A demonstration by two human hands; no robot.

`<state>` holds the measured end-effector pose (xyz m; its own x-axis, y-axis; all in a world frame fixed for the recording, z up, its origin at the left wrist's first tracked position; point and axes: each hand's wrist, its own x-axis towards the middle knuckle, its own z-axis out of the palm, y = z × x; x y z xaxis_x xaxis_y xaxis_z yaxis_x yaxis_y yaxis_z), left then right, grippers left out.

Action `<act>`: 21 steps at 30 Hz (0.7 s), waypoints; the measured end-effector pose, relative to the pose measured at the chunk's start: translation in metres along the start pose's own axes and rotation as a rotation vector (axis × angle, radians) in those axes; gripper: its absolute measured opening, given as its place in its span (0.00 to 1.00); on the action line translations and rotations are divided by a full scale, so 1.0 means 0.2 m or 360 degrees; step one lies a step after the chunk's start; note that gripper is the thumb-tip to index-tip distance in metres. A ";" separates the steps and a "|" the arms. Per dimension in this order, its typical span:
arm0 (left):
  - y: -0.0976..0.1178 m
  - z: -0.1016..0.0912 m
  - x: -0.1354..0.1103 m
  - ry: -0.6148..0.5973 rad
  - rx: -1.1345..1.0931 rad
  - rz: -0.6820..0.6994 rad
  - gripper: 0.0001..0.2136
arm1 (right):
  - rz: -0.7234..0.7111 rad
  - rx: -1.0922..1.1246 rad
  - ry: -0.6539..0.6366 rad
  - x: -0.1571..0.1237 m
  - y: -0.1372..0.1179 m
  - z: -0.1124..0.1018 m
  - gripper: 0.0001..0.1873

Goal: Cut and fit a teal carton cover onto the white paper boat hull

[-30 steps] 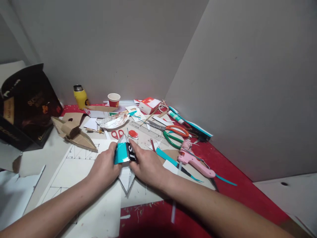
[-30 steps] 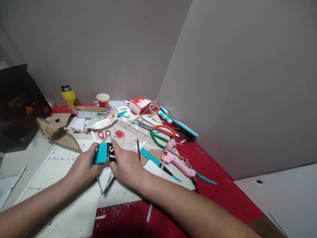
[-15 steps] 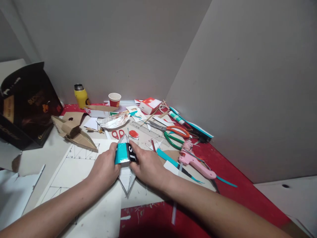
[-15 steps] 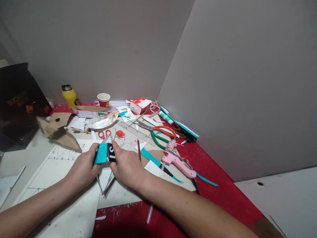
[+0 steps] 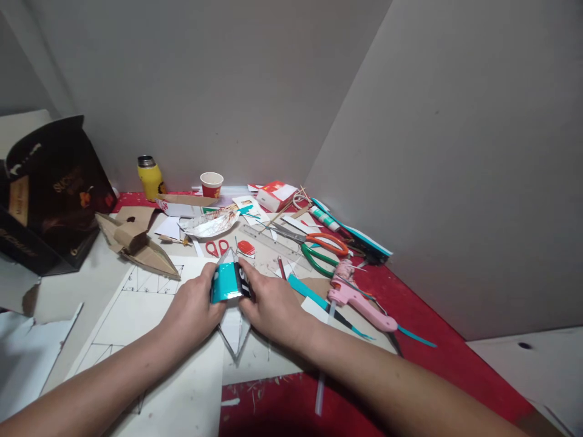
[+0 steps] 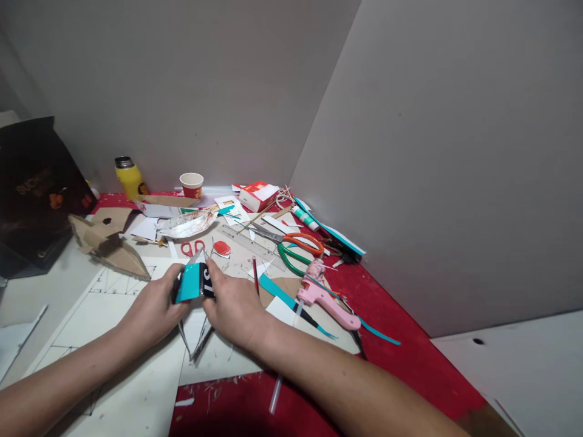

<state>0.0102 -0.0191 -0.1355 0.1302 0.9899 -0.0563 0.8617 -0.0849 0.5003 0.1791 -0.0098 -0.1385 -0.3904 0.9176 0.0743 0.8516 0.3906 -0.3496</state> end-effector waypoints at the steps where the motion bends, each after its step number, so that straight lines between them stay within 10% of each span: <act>1: 0.00 -0.01 0.00 -0.0002 -0.0034 0.0008 0.17 | 0.0011 -0.0002 0.0006 0.00 0.00 0.00 0.38; 21: -0.08 -0.23 0.04 -0.0619 -0.0747 0.0124 0.38 | -0.0194 0.0497 0.0281 0.03 0.11 0.01 0.36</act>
<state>-0.0251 -0.0055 -0.1041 0.4297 0.8613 -0.2710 0.5459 -0.0087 0.8378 0.1945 0.0042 -0.1468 -0.3927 0.8748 0.2835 0.6443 0.4817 -0.5940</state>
